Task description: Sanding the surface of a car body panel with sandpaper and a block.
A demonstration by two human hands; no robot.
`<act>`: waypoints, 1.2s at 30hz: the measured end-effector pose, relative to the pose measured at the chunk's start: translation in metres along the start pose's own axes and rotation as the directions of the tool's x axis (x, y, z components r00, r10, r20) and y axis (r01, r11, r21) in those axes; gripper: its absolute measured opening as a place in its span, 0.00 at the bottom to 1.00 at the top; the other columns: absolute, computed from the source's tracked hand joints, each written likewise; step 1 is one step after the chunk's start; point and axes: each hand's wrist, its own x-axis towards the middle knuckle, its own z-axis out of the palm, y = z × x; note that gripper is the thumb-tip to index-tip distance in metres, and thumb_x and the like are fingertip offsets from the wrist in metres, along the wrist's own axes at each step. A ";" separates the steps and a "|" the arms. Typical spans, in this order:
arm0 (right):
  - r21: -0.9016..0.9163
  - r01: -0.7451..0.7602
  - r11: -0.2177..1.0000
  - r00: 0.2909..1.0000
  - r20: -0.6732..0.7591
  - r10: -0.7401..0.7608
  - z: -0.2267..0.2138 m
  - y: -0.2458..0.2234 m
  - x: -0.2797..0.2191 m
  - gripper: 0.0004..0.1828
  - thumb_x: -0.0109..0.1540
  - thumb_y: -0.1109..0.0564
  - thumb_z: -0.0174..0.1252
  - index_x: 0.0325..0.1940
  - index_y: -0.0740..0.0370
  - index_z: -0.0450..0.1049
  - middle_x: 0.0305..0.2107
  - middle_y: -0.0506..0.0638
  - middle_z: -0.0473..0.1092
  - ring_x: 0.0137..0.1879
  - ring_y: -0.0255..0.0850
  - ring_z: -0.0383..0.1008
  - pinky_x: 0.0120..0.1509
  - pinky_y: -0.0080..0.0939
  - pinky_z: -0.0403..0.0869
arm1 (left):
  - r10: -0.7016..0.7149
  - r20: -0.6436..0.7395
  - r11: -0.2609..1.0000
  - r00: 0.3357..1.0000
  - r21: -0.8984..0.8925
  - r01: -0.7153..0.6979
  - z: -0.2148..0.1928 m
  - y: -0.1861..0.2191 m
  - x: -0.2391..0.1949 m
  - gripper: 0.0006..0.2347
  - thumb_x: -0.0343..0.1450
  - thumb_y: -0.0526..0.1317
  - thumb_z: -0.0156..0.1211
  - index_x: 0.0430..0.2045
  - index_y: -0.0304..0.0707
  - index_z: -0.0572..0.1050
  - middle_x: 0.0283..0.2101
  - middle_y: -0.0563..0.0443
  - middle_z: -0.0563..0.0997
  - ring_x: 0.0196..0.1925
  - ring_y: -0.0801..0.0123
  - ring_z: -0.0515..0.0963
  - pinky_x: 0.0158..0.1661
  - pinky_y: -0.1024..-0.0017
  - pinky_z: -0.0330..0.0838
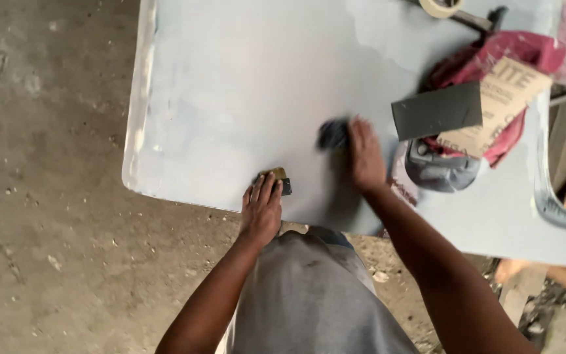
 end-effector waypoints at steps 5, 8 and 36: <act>-0.053 -0.164 0.985 0.957 -0.250 0.146 -0.003 0.007 0.093 0.30 0.72 0.53 0.48 0.80 0.56 0.55 0.77 0.65 0.48 0.81 0.64 0.46 0.84 0.58 0.52 | -0.197 0.089 0.975 0.976 0.122 0.186 0.012 0.023 0.010 0.27 0.71 0.36 0.51 0.69 0.39 0.60 0.74 0.41 0.56 0.74 0.49 0.55 0.64 0.48 0.55; -0.201 0.330 0.922 0.935 -0.061 -0.348 0.032 -0.035 0.075 0.33 0.70 0.51 0.50 0.79 0.62 0.54 0.75 0.64 0.49 0.81 0.60 0.47 0.83 0.61 0.49 | -0.282 -0.144 0.942 0.948 0.144 0.302 0.031 0.020 0.005 0.25 0.72 0.34 0.53 0.68 0.43 0.65 0.74 0.44 0.60 0.72 0.51 0.62 0.61 0.49 0.63; -0.220 0.345 0.912 0.869 0.442 -0.222 -0.003 0.018 0.061 0.31 0.69 0.51 0.47 0.78 0.51 0.56 0.79 0.48 0.47 0.85 0.47 0.42 0.88 0.48 0.44 | -0.337 -0.376 0.919 0.863 0.070 0.389 0.023 -0.043 -0.003 0.17 0.75 0.37 0.53 0.61 0.41 0.73 0.70 0.42 0.68 0.70 0.53 0.69 0.61 0.49 0.70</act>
